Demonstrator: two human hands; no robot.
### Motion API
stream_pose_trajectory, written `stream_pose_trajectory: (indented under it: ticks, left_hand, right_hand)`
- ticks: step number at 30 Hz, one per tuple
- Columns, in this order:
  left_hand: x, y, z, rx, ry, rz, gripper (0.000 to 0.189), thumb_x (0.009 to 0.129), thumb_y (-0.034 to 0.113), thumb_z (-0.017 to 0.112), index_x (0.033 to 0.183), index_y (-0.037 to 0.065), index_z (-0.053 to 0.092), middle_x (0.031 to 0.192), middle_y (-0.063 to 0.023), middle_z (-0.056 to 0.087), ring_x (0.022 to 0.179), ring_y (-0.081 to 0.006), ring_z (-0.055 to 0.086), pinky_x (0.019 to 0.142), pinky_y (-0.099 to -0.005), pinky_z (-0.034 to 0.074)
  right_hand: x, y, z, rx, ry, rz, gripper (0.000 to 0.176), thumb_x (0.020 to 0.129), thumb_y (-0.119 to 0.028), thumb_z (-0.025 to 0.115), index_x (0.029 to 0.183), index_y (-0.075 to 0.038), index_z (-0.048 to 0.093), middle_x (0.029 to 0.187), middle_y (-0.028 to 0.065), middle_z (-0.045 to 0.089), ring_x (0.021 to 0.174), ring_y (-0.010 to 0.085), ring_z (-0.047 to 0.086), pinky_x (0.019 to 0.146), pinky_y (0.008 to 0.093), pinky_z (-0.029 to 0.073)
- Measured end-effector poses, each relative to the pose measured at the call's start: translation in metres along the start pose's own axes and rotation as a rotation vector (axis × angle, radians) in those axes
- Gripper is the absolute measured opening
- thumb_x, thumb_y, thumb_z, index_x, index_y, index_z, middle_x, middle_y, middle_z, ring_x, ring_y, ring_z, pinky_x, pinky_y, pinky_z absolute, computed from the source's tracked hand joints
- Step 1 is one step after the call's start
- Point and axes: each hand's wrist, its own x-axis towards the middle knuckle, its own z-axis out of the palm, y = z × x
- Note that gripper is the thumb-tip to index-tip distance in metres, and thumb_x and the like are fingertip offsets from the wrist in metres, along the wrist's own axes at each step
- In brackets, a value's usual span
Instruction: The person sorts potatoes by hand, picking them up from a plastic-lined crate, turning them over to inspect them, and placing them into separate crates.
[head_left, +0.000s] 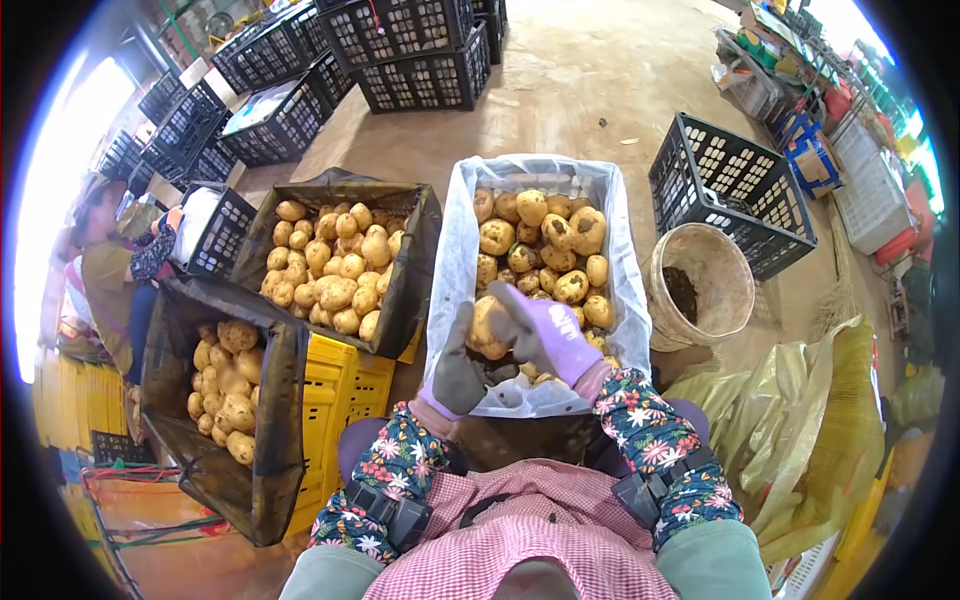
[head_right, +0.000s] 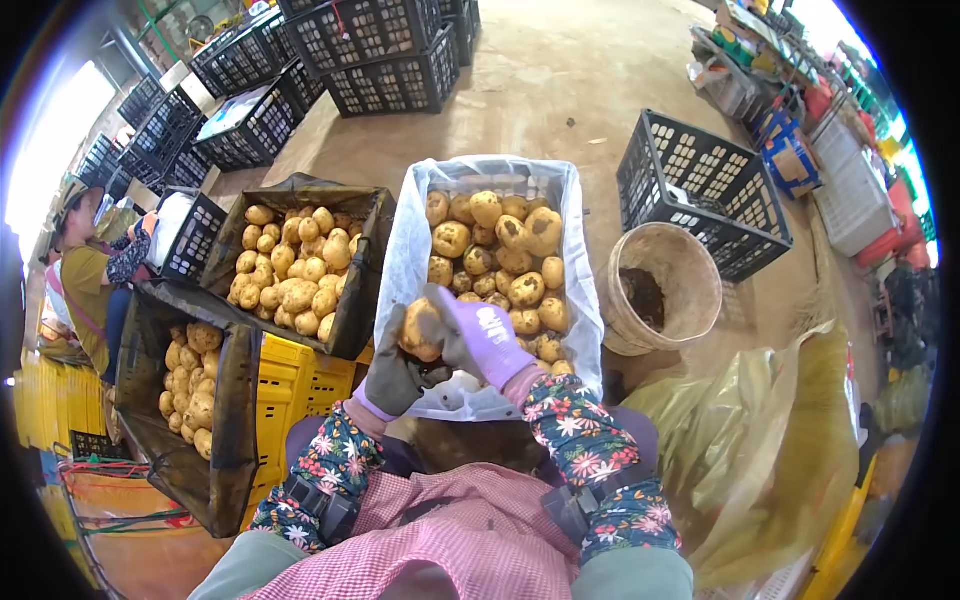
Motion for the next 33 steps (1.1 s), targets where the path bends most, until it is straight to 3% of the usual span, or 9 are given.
stream_pose_trajectory:
  ticks: [4, 9, 11, 14, 17, 23, 26, 28, 33]
  left_hand:
    - [-0.006, -0.008, 0.015, -0.209, 0.146, 0.017, 0.054, 0.098, 0.052, 0.033, 0.124, 0.009, 0.051, 0.107, -0.0071, 0.064, 0.097, -0.0219, 0.063, 0.089, -0.0390, 0.050]
    - [0.000, -0.020, 0.001, -0.413, -0.417, 0.088, 0.051, 0.098, 0.049, 0.036, 0.123, 0.008, 0.054, 0.107, -0.0090, 0.064, 0.105, -0.0226, 0.061, 0.090, -0.0402, 0.049]
    - [-0.019, -0.009, 0.046, -0.020, 0.326, 0.033, 0.050, 0.097, 0.050, 0.039, 0.119, 0.009, 0.055, 0.101, -0.0105, 0.065, 0.093, -0.0225, 0.064, 0.081, -0.0388, 0.053]
    - [-0.024, 0.002, 0.035, -0.133, 0.256, 0.031, 0.052, 0.093, 0.054, 0.044, 0.117, 0.009, 0.055, 0.100, -0.0117, 0.063, 0.083, -0.0225, 0.064, 0.067, -0.0328, 0.055]
    - [-0.032, 0.053, 0.011, -0.112, 0.422, 0.514, 0.054, 0.087, 0.057, 0.053, 0.110, 0.008, 0.055, 0.088, -0.0082, 0.062, 0.070, -0.0163, 0.061, 0.051, -0.0249, 0.051]
    - [-0.121, 0.177, -0.085, -0.097, 0.422, 1.123, 0.061, 0.088, 0.047, 0.058, 0.121, -0.003, 0.045, 0.118, -0.0237, 0.057, 0.098, -0.0282, 0.063, 0.077, -0.0351, 0.057]
    - [-0.113, 0.162, -0.055, -0.474, 0.328, 1.042, 0.068, 0.088, 0.048, 0.055, 0.128, -0.004, 0.039, 0.126, -0.0258, 0.053, 0.111, -0.0317, 0.057, 0.086, -0.0413, 0.053]
    - [-0.077, 0.130, -0.079, -0.222, -0.174, 0.674, 0.066, 0.091, 0.048, 0.044, 0.132, -0.003, 0.041, 0.140, -0.0235, 0.040, 0.124, -0.0318, 0.048, 0.090, -0.0363, 0.051]
    - [0.006, 0.038, -0.010, -0.123, 0.541, 0.252, 0.067, 0.091, 0.058, 0.045, 0.134, 0.006, 0.035, 0.126, -0.0223, 0.052, 0.109, -0.0304, 0.056, 0.092, -0.0365, 0.048]
  right_hand:
    - [0.002, 0.001, 0.006, 0.248, 0.205, -0.160, 0.055, 0.086, -0.044, 0.058, 0.128, -0.010, 0.047, 0.098, 0.0193, 0.063, 0.089, 0.0350, 0.062, 0.074, 0.0399, 0.049]
    - [0.000, 0.006, 0.017, -0.317, 0.109, -0.141, 0.048, 0.083, -0.029, 0.062, 0.123, -0.007, 0.047, 0.096, 0.0175, 0.065, 0.088, 0.0343, 0.064, 0.070, 0.0419, 0.050]
    - [-0.002, 0.007, 0.008, -0.181, 0.158, -0.076, 0.030, 0.084, -0.022, 0.059, 0.108, -0.005, 0.057, 0.083, 0.0165, 0.067, 0.079, 0.0336, 0.065, 0.064, 0.0416, 0.051]
    - [0.011, 0.029, 0.011, 0.482, 0.298, 0.131, 0.030, 0.095, -0.026, 0.052, 0.103, 0.001, 0.062, 0.081, 0.0090, 0.069, 0.077, 0.0163, 0.065, 0.069, 0.0297, 0.051]
    - [0.004, 0.021, -0.021, 0.792, 0.394, 0.179, 0.033, 0.098, -0.026, 0.048, 0.110, 0.003, 0.059, 0.088, 0.0079, 0.067, 0.079, 0.0131, 0.062, 0.073, 0.0248, 0.050]
    - [-0.008, 0.080, -0.071, 0.990, 0.666, 0.240, 0.032, 0.098, -0.020, 0.049, 0.120, 0.003, 0.053, 0.094, 0.0131, 0.067, 0.082, 0.0152, 0.063, 0.073, 0.0249, 0.050]
    - [0.012, 0.137, -0.055, 0.214, 0.474, 0.327, 0.037, 0.092, -0.019, 0.053, 0.123, 0.000, 0.052, 0.095, 0.0136, 0.068, 0.081, 0.0231, 0.065, 0.069, 0.0312, 0.052]
    - [0.024, 0.117, -0.051, -0.293, 0.109, 0.419, 0.040, 0.088, -0.024, 0.056, 0.123, -0.005, 0.054, 0.098, 0.0147, 0.067, 0.090, 0.0277, 0.065, 0.081, 0.0403, 0.050]
    - [0.067, 0.232, 0.039, -1.053, -0.115, 0.198, 0.035, 0.092, -0.024, 0.044, 0.124, -0.013, 0.055, 0.122, 0.0196, 0.055, 0.121, 0.0381, 0.046, 0.106, 0.0504, 0.028]
